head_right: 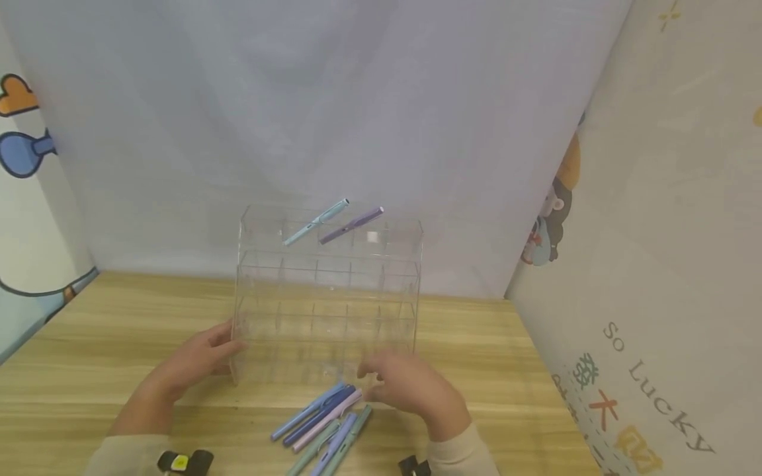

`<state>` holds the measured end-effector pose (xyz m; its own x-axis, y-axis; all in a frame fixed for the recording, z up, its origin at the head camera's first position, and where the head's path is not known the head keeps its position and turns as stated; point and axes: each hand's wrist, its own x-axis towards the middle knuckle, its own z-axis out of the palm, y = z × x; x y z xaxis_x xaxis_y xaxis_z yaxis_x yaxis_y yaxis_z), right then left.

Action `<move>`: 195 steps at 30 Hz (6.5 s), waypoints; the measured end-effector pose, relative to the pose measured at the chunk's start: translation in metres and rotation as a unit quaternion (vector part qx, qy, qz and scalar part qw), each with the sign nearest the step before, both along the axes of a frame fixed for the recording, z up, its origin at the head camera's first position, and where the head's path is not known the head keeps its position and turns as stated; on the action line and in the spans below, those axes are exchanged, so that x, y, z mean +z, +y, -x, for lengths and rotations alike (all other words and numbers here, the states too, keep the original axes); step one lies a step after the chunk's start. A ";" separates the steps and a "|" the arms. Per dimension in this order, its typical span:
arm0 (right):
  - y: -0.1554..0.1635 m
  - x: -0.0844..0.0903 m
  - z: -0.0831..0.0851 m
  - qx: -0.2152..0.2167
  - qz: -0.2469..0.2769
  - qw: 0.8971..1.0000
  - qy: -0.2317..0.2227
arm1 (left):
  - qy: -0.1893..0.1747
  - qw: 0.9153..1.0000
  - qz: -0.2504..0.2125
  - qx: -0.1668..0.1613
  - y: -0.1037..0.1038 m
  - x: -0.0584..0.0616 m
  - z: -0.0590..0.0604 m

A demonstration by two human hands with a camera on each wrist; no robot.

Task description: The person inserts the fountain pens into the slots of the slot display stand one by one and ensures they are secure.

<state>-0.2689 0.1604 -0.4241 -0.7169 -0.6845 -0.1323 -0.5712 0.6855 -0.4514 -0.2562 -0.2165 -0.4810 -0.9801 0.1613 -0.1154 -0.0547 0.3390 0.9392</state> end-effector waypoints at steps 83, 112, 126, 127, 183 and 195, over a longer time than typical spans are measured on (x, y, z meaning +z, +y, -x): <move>0.023 0.037 -0.015 -0.017 0.082 0.996 -0.001 | -0.021 1.000 0.003 -0.002 0.000 0.000 -0.002; -0.015 -0.010 0.003 -0.009 0.193 0.980 -0.042 | -0.011 1.000 0.004 0.007 -0.001 -0.005 0.001; 0.011 -0.004 0.016 -0.040 0.500 0.863 -0.060 | -0.013 1.000 0.006 0.005 0.000 -0.004 0.000; 0.011 -0.003 0.016 -0.043 0.524 0.848 -0.067 | -0.013 1.000 0.006 0.006 0.000 -0.004 0.000; 0.036 0.090 0.098 -0.108 0.718 0.688 0.012 | -0.010 1.000 -0.003 0.017 -0.001 -0.011 0.005; 0.026 0.123 0.130 -0.113 0.727 0.677 0.014 | -0.012 1.000 -0.009 0.021 -0.001 -0.009 0.004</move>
